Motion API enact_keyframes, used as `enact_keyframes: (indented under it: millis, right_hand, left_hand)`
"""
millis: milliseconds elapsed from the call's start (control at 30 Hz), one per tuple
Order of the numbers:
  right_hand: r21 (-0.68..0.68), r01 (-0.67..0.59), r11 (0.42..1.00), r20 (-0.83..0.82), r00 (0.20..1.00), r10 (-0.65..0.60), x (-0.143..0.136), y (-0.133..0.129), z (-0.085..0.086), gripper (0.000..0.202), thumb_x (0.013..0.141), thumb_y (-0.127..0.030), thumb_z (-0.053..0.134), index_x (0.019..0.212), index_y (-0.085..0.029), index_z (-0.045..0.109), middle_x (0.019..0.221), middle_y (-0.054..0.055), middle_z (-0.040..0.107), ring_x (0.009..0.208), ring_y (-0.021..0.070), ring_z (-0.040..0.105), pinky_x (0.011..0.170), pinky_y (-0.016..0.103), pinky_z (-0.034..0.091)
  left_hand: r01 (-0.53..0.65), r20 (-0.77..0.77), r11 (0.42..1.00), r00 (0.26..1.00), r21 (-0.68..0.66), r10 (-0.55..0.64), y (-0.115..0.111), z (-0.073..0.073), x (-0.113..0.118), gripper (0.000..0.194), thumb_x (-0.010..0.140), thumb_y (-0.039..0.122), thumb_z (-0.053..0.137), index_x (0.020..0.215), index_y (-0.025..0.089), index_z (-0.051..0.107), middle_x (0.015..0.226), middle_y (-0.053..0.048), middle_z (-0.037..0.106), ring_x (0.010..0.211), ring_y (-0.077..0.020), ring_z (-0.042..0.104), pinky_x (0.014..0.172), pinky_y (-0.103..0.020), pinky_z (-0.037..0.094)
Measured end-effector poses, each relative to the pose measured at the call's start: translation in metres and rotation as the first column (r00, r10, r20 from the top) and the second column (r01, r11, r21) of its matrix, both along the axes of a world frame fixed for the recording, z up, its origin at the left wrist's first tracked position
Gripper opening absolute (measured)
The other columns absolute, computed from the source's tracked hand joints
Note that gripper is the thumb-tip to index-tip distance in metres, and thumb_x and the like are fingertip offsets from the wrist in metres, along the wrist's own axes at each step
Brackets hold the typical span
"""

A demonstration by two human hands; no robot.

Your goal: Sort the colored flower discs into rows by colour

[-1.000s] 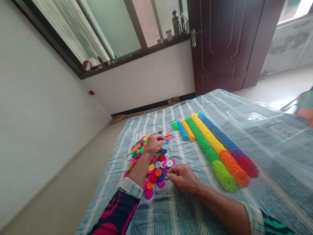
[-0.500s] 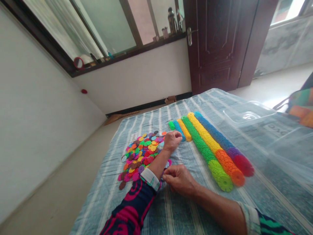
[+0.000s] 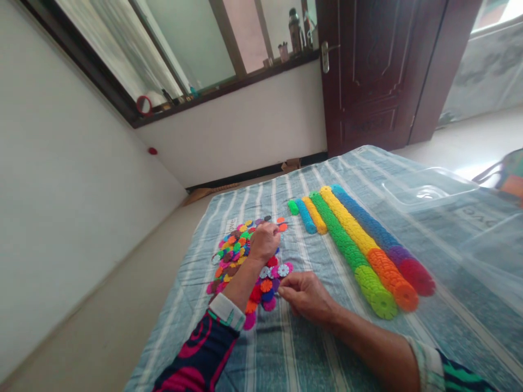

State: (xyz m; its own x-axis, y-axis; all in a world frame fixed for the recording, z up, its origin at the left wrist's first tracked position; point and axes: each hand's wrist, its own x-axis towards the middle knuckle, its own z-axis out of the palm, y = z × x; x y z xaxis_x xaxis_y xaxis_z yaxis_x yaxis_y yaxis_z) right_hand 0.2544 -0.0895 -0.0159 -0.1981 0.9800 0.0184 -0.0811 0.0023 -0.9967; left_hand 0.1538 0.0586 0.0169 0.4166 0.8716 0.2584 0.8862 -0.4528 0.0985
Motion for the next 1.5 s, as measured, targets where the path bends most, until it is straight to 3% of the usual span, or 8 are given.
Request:
enact_keyframes:
  millis: [167,400,633,900,1133,1300,1400,1500]
  right_hand:
    - [-0.011,-0.012,1.0,0.0,1.0,0.012,0.001,-0.001,0.002,0.018,0.076,-0.02,0.052,0.059,-0.017,0.055,0.041,-0.006,0.044,0.036,0.0062,0.039,0.037,0.017,0.027]
    - [-0.024,-0.007,1.0,0.005,1.0,0.008,0.001,-0.003,0.0,0.018,0.076,-0.024,0.052,0.06,-0.017,0.056,0.041,-0.007,0.043,0.036,0.0065,0.038,0.037,0.018,0.026]
    - [-0.034,-0.034,0.999,0.037,0.999,0.035,0.002,-0.008,-0.001,0.023,0.077,-0.035,0.054,0.066,-0.016,0.059,0.04,-0.006,0.042,0.036,0.0074,0.037,0.038,0.019,0.026]
    - [-0.064,-0.023,0.998,0.136,0.99,0.032,0.003,-0.012,-0.001,0.031,0.077,-0.044,0.053,0.065,-0.017,0.058,0.041,-0.005,0.042,0.037,0.0081,0.038,0.039,0.02,0.026]
    - [-0.091,-0.04,0.995,0.195,0.979,0.057,0.006,-0.015,-0.004,0.037,0.076,-0.052,0.053,0.067,-0.017,0.06,0.042,-0.004,0.043,0.038,0.009,0.04,0.04,0.021,0.028]
    - [-0.107,-0.032,0.994,0.228,0.972,0.055,0.009,-0.017,-0.001,0.04,0.075,-0.055,0.053,0.069,-0.016,0.062,0.043,-0.004,0.044,0.039,0.0091,0.04,0.041,0.021,0.029]
    - [-0.113,-0.038,0.993,0.235,0.97,0.063,0.009,-0.018,-0.001,0.039,0.077,-0.053,0.053,0.072,-0.016,0.063,0.042,-0.004,0.044,0.039,0.0089,0.04,0.042,0.021,0.028]
    - [-0.099,-0.035,0.994,0.247,0.967,0.059,0.009,-0.018,0.0,0.037,0.078,-0.051,0.053,0.071,-0.016,0.063,0.042,-0.004,0.045,0.04,0.009,0.04,0.042,0.021,0.028]
  left_hand:
    - [0.029,-0.092,0.999,0.995,-0.019,-0.03,-0.008,-0.001,-0.048,0.012,0.076,0.019,0.053,0.075,0.018,0.065,0.089,-0.007,0.065,0.09,-0.021,0.056,0.087,-0.034,0.042]
    - [0.038,0.015,0.998,0.999,0.04,-0.038,-0.023,-0.01,-0.086,0.014,0.078,0.018,0.05,0.074,0.019,0.063,0.088,-0.005,0.066,0.087,-0.0187,0.058,0.085,-0.033,0.045]
    - [-0.217,0.115,0.971,0.972,0.097,0.205,-0.02,-0.008,-0.115,0.014,0.076,0.02,0.053,0.083,0.019,0.066,0.093,-0.006,0.069,0.092,-0.021,0.062,0.087,-0.034,0.047]
    - [-0.205,0.095,0.977,0.975,0.06,0.199,-0.035,-0.02,-0.108,0.022,0.081,0.023,0.054,0.099,0.017,0.064,0.107,-0.009,0.067,0.104,-0.0212,0.058,0.094,-0.035,0.043]
    - [-0.18,0.049,0.982,0.983,0.056,0.177,-0.058,-0.015,-0.088,0.019,0.084,0.031,0.053,0.077,0.017,0.066,0.084,-0.007,0.068,0.088,-0.0213,0.06,0.085,-0.036,0.041]
    - [-0.232,0.13,0.969,0.967,0.089,0.22,-0.051,-0.019,-0.099,0.02,0.081,0.025,0.056,0.063,0.017,0.06,0.07,-0.005,0.064,0.075,-0.018,0.059,0.074,-0.031,0.042]
    - [-0.291,0.215,0.943,0.943,0.164,0.253,-0.041,-0.022,-0.111,0.008,0.077,0.016,0.056,0.071,0.018,0.062,0.075,-0.005,0.065,0.079,-0.0187,0.058,0.076,-0.031,0.043]
    - [-0.233,0.232,0.951,0.955,0.205,0.184,-0.033,-0.022,-0.114,0.014,0.075,0.013,0.054,0.081,0.018,0.065,0.087,-0.006,0.066,0.089,-0.0197,0.057,0.085,-0.033,0.044]
